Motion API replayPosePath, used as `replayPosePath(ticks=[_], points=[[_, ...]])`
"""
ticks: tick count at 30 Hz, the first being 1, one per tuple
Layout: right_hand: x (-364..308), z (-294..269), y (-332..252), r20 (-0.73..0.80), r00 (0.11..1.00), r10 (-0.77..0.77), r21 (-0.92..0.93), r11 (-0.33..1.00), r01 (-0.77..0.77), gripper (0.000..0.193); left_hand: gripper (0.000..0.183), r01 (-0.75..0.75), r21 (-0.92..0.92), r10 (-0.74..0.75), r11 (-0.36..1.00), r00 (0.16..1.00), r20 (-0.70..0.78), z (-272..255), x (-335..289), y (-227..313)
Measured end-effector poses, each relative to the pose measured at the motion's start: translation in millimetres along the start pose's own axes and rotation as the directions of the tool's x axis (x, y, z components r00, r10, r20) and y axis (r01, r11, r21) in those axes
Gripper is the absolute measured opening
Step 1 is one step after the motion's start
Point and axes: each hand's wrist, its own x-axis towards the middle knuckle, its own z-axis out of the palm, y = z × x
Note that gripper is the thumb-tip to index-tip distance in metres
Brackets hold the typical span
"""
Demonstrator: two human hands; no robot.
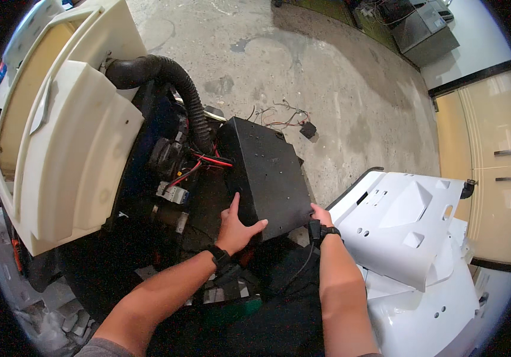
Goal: Connecting and organizing internal wiring and connectors inside a black electronic assembly enclosure using pliers.
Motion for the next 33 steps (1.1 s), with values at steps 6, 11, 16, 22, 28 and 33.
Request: replayPosePath(ticks=[6,11,16,22,28,33], points=[[-43.2,44.9,-127.4,-0.011,0.975,0.22,0.336,0.92,-0.204,0.043,0.109,0.001,0.038,0.003,0.999,0.996,-0.088,-12.2,-5.3,-24.7],[-82.7,49.4,-199.7,-0.205,0.94,0.274,0.486,0.862,-0.146,0.022,0.09,0.015,-0.039,-0.017,0.999,0.998,-0.059,-26.7,-8.4,-31.5],[-78.8,30.5,-217.4,-0.148,0.986,0.072,0.375,0.927,-0.011,0.019,0.069,-0.182,0.06,0.191,0.982,0.953,-0.235,-37.6,-14.6,-31.1],[-84.9,18.0,-284.9,-0.18,0.983,-0.028,0.595,0.793,0.132,0.01,0.028,-0.462,-0.003,0.438,0.887,0.843,-0.314,-85.5,-85.3,23.4],[-172.5,34.7,-398.5,-0.243,0.933,-0.265,0.538,0.763,0.357,0.023,0.02,-0.762,-0.061,0.685,0.644,0.611,-0.397,-152.7,-198.0,88.7],[-303.4,103.4,-504.4,0.329,0.801,-0.501,0.101,0.861,0.498,0.02,0.025,-0.673,-0.115,0.557,0.731,0.686,-0.469,-251.2,-285.4,70.6]])
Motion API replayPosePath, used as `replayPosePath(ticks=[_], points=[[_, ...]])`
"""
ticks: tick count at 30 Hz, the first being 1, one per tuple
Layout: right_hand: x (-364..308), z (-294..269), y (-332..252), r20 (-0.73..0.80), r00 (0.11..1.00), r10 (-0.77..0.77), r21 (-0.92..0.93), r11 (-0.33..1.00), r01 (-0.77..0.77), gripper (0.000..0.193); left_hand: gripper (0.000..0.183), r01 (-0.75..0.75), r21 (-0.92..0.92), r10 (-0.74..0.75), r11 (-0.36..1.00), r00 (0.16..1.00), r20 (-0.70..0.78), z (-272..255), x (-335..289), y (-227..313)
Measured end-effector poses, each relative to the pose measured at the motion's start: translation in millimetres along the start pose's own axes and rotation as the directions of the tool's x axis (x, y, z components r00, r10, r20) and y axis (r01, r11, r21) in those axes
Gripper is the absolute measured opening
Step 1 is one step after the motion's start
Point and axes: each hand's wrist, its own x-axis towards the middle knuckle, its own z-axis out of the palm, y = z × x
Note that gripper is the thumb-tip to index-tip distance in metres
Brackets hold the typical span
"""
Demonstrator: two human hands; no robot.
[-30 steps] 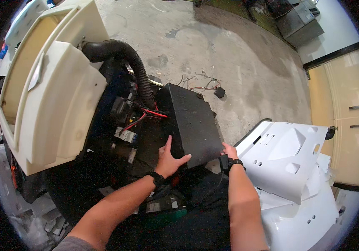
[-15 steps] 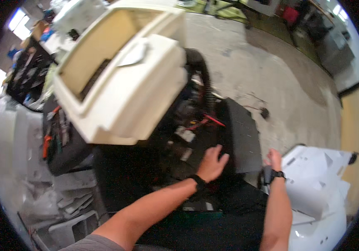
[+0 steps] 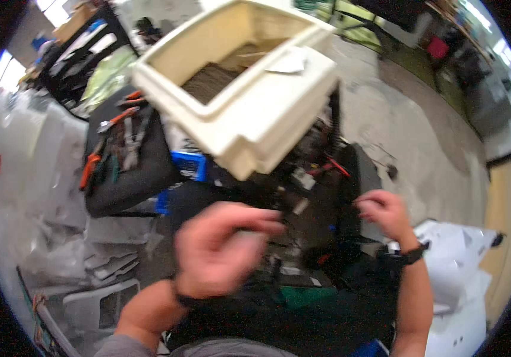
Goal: Connecting and organizing internal wiring and connectors inside a black electronic assembly enclosure using pliers.
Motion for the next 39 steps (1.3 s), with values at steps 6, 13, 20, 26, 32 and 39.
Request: replayPosePath(ticks=[6,13,20,26,32,39], points=[[-4.0,87.4,-25.5,0.443,0.827,-0.345,-0.342,0.788,0.512,0.019,0.02,-0.198,-0.154,0.073,0.968,0.808,-0.584,-98.1,-57.4,-12.8],[-12.2,148.5,-30.7,0.635,0.707,-0.31,-0.286,0.757,0.588,0.02,0.024,-0.026,-0.594,-0.478,0.804,0.566,-0.672,-135.2,-79.3,-72.7],[-53.4,162.7,-59.7,0.504,0.736,-0.452,-0.183,0.776,0.603,0.012,0.022,-0.215,-0.641,-0.472,0.737,0.516,-0.715,-113.4,-74.3,-60.2],[-69.8,201.6,-52.9,0.722,0.595,-0.353,-0.152,0.758,0.634,0.032,0.021,-0.377,-0.599,-0.212,0.706,0.694,-0.688,-100.4,-11.3,-14.4],[-76.5,218.1,5.5,0.63,0.685,-0.367,-0.188,0.783,0.593,0.039,0.025,-0.499,-0.636,-0.098,0.588,0.737,-0.669,-82.5,36.0,36.8],[-73.9,238.9,24.3,0.39,0.75,-0.534,-0.249,0.723,0.644,0.05,0.022,-0.468,-0.683,0.138,0.561,0.866,-0.48,-94.7,60.2,98.7]])
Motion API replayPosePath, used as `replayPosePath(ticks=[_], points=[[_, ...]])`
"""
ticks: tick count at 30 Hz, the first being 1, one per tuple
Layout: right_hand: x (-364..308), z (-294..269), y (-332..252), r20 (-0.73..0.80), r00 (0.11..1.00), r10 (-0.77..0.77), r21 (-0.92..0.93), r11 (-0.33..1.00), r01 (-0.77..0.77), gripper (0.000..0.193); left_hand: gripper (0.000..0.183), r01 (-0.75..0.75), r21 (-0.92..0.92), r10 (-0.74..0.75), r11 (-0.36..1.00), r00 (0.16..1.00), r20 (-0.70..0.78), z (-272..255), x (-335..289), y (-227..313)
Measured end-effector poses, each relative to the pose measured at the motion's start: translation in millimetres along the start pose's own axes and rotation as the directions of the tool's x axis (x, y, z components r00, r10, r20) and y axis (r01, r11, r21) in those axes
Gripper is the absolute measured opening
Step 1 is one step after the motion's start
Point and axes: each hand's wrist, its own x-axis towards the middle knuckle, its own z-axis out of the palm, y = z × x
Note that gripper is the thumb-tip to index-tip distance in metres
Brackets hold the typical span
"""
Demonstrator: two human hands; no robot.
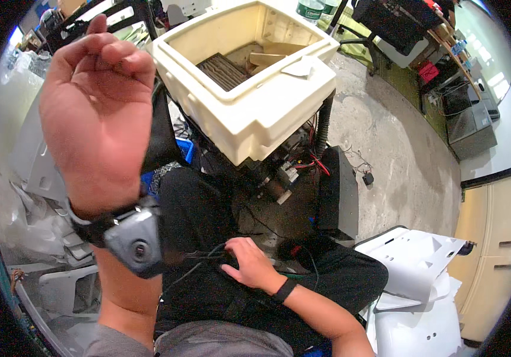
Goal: Connecting and organizing internal wiring and connectors inside a black electronic assembly enclosure using pliers.
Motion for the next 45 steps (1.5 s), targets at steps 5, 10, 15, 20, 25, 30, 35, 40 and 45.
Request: replayPosePath(ticks=[5,10,15,20,25,30,35,40,45], points=[[23.1,4.2,-5.3,-0.102,0.993,-0.06,-0.091,0.995,0.051,0.034,0.02,0.065,-0.057,-0.048,0.996,0.965,0.258,22.3,13.3,47.3],[9.4,-39.7,-32.5,-0.163,0.954,-0.251,-0.228,0.951,0.211,0.017,0.017,-0.011,0.134,-0.015,0.991,0.982,0.19,7.4,0.8,118.5],[-32.5,-89.3,-89.5,0.176,0.921,-0.348,-0.187,0.907,0.378,0.015,0.019,-0.032,0.52,0.182,0.854,0.953,-0.24,-89.1,-39.1,115.6],[-19.7,-93.5,-141.8,0.282,0.889,-0.362,-0.001,0.926,0.378,0.019,0.014,0.538,0.631,-0.185,0.558,0.822,-0.538,-235.1,-119.1,55.2],[26.1,-83.4,-147.2,0.395,0.888,-0.234,-0.076,0.955,0.285,0.022,0.018,0.866,0.375,-0.415,0.332,0.491,-0.766,-387.1,-154.9,-43.0],[58.9,-77.5,-135.7,0.403,0.909,-0.105,-0.103,0.982,0.159,0.024,0.019,0.885,0.268,-0.508,0.38,0.442,-0.74,-491.2,-163.4,-148.6],[77.5,-69.9,-119.3,0.455,0.885,0.101,-0.11,0.992,-0.057,0.025,0.028,0.068,0.913,-0.482,-0.402,0.832,-0.275,-554.9,-146.7,-217.5],[95.7,-68.8,-92.6,0.455,0.888,0.058,-0.004,0.998,-0.063,0.031,0.035,0.078,0.94,-0.447,-0.332,0.865,-0.229,-598.4,-205.0,-287.2],[112.4,-69.8,-87.3,0.526,0.816,0.24,-0.098,0.97,-0.222,0.032,0.034,0.073,0.965,-0.502,-0.252,0.843,-0.195,-589.7,-225.9,-342.6]])
